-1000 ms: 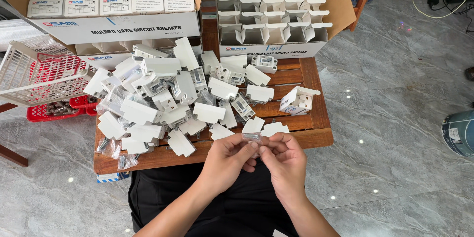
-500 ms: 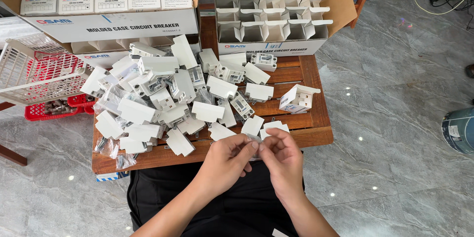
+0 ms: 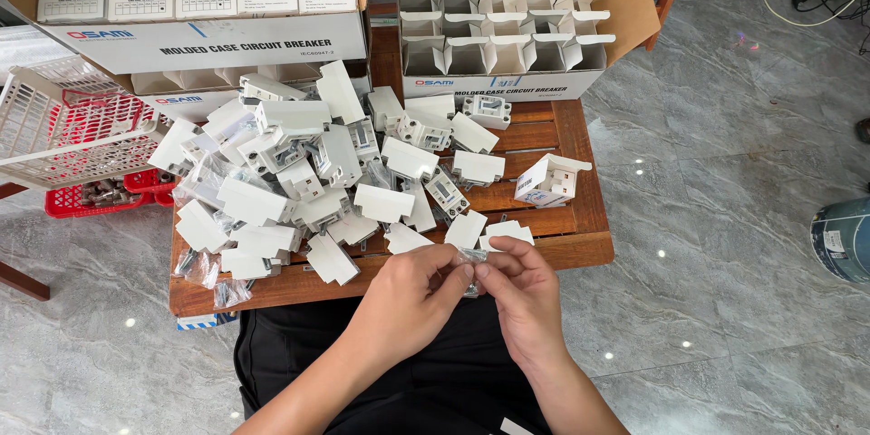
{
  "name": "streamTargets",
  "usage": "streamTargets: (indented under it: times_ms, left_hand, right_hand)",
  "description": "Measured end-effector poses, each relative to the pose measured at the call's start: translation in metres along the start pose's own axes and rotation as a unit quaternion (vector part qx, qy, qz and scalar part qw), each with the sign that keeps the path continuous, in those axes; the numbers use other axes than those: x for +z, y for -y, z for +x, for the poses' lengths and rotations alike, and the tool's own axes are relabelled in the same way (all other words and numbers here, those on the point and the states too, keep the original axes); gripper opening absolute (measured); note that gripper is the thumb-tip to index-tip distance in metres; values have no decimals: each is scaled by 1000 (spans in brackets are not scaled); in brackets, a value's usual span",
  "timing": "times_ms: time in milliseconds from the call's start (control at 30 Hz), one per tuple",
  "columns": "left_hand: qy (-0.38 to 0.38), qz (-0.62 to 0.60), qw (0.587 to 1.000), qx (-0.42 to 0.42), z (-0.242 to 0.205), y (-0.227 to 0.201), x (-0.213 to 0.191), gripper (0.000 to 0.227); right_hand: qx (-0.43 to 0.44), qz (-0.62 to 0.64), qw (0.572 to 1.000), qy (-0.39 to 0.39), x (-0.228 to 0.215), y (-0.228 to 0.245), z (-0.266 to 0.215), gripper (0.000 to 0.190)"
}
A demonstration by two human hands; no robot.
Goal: The person repeatedly picks up white molded case circuit breakers from a pile on a wooden table, removes them from plastic bags, and places them into individual cardboard boxes. The person handles the breakers one at a time, inspecting them briefly before placing them into the packaging.
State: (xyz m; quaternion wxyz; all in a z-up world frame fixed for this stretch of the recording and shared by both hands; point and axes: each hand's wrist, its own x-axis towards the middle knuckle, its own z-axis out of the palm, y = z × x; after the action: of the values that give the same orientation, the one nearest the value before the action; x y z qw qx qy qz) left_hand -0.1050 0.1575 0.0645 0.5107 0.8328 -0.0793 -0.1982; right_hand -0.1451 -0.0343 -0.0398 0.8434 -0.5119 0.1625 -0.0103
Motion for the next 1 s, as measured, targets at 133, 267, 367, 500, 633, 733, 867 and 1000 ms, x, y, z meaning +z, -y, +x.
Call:
streamTargets:
  times_ms: [133, 267, 367, 500, 633, 733, 867, 1000]
  left_hand:
    - [20, -22, 999, -38, 0, -3, -2, 38]
    - [19, -25, 997, -71, 1, -6, -6, 36]
    - [-19, -127, 990, -64, 4, 2, -4, 14]
    - [-46, -249, 967, -23, 10, 14, 1, 23]
    - [-29, -251, 967, -30, 12, 16, -4, 19]
    - [-13, -190, 982, -21, 11, 16, -11, 12]
    - [15, -269, 962, -45, 12, 9, -15, 24]
    - [19, -292, 954, -60, 16, 16, -12, 23]
  right_hand:
    - [-2, -7, 1000, -4, 6, 1, -2, 29]
    - [9, 0, 1000, -24, 10, -2, -4, 30]
    - [6, -6, 999, -32, 9, -6, -5, 33]
    - [2, 21, 999, -38, 12, -4, -3, 30]
    - [-10, -65, 998, -5, 14, 6, -6, 35]
    - [-71, -166, 984, -1, 14, 7, -7, 21]
    - [-144, -183, 972, 21, 22, 11, -7, 14]
    - [-173, -210, 962, 34, 21, 9, -5, 16]
